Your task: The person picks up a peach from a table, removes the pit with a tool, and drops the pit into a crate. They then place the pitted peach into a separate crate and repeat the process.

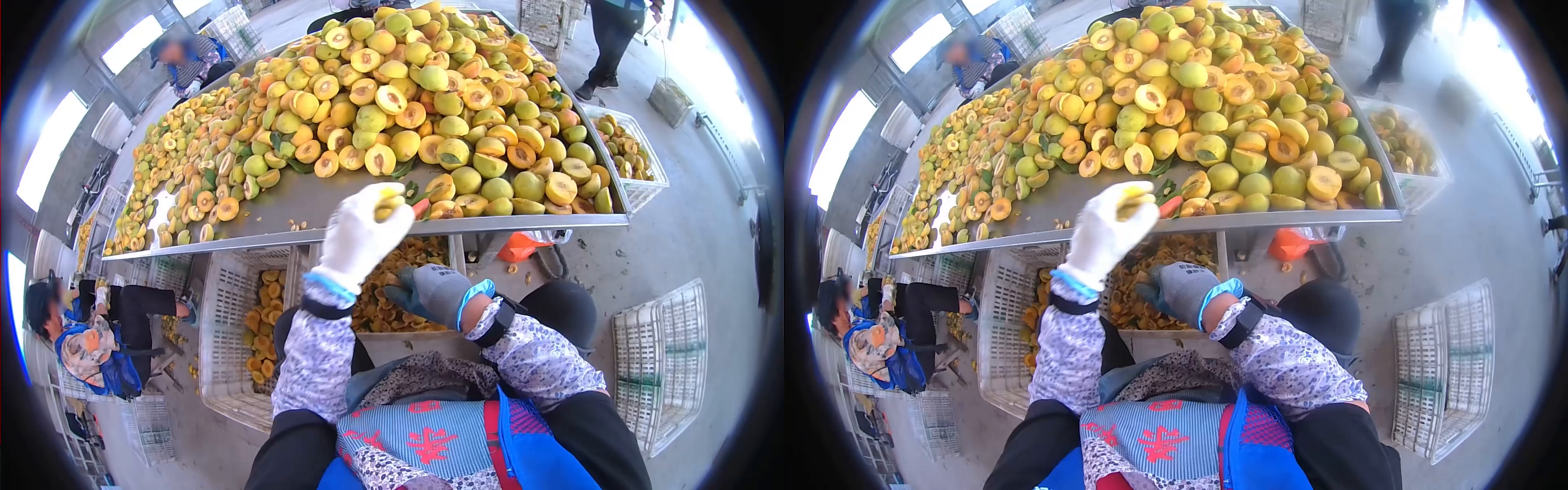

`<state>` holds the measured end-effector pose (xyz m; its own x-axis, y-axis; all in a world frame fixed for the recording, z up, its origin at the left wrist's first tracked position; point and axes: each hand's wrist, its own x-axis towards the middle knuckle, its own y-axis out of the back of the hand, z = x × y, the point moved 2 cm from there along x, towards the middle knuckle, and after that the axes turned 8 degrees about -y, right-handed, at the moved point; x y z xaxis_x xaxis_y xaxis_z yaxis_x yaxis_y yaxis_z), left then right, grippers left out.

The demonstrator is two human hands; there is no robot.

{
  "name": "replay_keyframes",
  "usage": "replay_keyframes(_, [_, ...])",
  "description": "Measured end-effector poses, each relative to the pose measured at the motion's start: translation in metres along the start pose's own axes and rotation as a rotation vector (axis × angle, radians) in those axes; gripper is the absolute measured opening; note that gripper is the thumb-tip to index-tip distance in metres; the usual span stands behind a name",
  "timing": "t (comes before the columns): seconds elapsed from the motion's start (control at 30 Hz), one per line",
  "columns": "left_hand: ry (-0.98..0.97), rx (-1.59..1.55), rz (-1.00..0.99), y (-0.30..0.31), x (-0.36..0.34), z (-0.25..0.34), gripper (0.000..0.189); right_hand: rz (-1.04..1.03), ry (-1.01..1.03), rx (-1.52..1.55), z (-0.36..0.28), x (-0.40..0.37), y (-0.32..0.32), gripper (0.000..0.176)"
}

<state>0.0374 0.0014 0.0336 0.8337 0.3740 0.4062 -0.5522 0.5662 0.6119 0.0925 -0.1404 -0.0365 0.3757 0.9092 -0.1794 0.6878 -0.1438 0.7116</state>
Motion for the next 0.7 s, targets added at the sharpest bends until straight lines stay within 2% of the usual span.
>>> replay_keyframes(0.07, [-0.002, 0.217, -0.096, -0.032, 0.017, -0.01, 0.03, 0.033, -0.015, 0.007, 0.004, -0.002, 0.005, 0.04])
replay_keyframes(0.1, [0.104, 0.245, -0.192, -0.035, 0.026, -0.011, 0.032, 0.048, -0.023, 0.012, 0.005, -0.004, 0.007, 0.041])
replay_keyframes(0.23, [0.219, 0.178, -0.169, -0.036, 0.049, -0.039, 0.035, 0.064, -0.011, -0.005, 0.01, -0.007, 0.008, 0.042])
replay_keyframes(0.37, [0.145, 0.117, -0.26, -0.036, 0.044, -0.024, 0.034, 0.062, -0.009, -0.013, 0.006, -0.006, 0.012, 0.043])
replay_keyframes(0.47, [0.123, -0.443, -0.062, -0.025, 0.041, -0.06, 0.033, 0.091, 0.002, 0.088, 0.0, -0.006, 0.022, 0.044])
replay_keyframes(0.5, [0.137, -0.526, 0.029, -0.011, 0.038, -0.059, 0.031, 0.113, 0.013, 0.14, -0.002, -0.005, 0.025, 0.044])
replay_keyframes(0.53, [0.385, -0.777, 0.101, 0.006, 0.031, -0.042, 0.031, 0.158, -0.009, 0.262, -0.004, -0.004, 0.027, 0.044])
replay_keyframes(0.6, [0.302, -1.076, 0.127, 0.025, 0.02, -0.046, 0.032, 0.24, -0.051, 0.505, -0.008, 0.0, 0.03, 0.044])
replay_keyframes(0.63, [0.221, -1.142, 0.115, 0.03, 0.014, -0.044, 0.033, 0.275, -0.009, 0.559, -0.007, 0.006, 0.028, 0.044])
replay_keyframes(0.7, [-0.017, -0.801, 0.072, 0.029, 0.002, -0.029, 0.033, 0.32, 0.008, 0.6, -0.006, 0.018, 0.021, 0.043])
